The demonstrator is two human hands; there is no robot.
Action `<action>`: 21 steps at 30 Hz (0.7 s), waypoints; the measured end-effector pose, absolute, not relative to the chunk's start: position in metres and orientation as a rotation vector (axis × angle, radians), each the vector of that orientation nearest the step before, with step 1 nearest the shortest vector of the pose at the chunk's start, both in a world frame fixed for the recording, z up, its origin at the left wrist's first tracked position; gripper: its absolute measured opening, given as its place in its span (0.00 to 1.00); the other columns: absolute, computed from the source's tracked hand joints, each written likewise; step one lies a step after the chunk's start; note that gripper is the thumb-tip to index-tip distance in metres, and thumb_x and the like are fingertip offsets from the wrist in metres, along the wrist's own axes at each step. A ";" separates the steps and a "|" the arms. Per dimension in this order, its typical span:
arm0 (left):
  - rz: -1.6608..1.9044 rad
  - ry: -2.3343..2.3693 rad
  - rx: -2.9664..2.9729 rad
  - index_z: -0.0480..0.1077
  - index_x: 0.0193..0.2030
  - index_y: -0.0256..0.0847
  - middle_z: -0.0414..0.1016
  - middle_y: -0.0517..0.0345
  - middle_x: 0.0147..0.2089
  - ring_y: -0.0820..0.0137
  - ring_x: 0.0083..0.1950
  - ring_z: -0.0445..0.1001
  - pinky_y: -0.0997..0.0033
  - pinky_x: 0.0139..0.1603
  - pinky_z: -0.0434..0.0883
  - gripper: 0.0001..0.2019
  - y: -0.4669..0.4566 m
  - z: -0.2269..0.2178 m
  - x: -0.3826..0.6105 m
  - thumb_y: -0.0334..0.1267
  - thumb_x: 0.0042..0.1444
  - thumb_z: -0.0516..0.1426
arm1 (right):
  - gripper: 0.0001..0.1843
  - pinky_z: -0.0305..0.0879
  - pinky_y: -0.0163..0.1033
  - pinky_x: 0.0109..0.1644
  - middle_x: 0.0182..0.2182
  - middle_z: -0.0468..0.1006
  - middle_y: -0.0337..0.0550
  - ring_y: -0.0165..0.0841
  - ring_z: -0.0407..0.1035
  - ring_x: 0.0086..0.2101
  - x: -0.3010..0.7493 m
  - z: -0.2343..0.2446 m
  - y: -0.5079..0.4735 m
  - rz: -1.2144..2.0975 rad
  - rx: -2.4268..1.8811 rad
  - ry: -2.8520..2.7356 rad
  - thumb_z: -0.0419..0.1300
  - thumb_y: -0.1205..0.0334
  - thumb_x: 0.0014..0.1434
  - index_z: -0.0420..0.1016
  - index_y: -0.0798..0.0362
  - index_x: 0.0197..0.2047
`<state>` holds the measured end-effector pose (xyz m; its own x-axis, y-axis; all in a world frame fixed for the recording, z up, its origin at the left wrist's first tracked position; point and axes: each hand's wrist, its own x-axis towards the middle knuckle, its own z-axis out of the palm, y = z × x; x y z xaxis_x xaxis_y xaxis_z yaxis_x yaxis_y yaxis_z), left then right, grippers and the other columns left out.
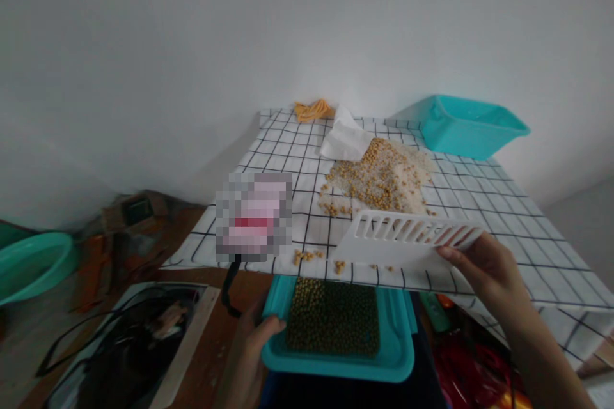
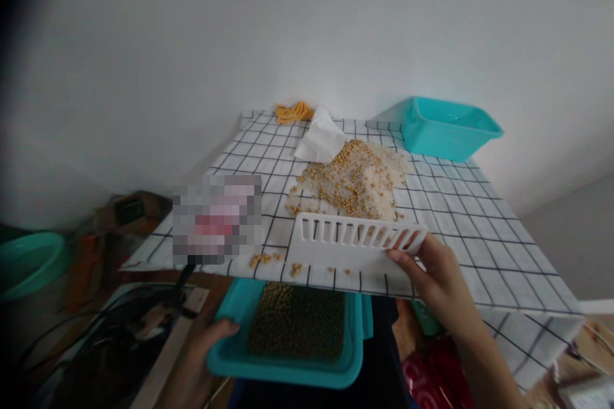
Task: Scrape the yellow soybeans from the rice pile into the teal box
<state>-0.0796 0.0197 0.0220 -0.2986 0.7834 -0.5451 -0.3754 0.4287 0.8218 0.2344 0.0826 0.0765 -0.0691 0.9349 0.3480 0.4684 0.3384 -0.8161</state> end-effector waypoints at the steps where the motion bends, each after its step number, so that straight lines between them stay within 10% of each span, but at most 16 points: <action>1: 1.194 1.473 0.375 0.77 0.43 0.41 0.80 0.63 0.24 0.62 0.30 0.79 0.70 0.28 0.73 0.24 0.020 0.022 -0.079 0.35 0.33 0.59 | 0.05 0.72 0.36 0.39 0.36 0.82 0.39 0.35 0.76 0.36 0.234 0.077 0.082 0.645 -1.261 -1.704 0.63 0.60 0.58 0.76 0.46 0.39; 21: 1.172 1.502 0.366 0.77 0.43 0.41 0.80 0.63 0.26 0.62 0.31 0.79 0.71 0.29 0.73 0.24 0.017 0.026 -0.077 0.35 0.33 0.58 | 0.07 0.70 0.43 0.39 0.35 0.79 0.44 0.39 0.74 0.36 0.228 0.070 0.095 0.462 -1.392 -1.443 0.64 0.56 0.56 0.74 0.48 0.37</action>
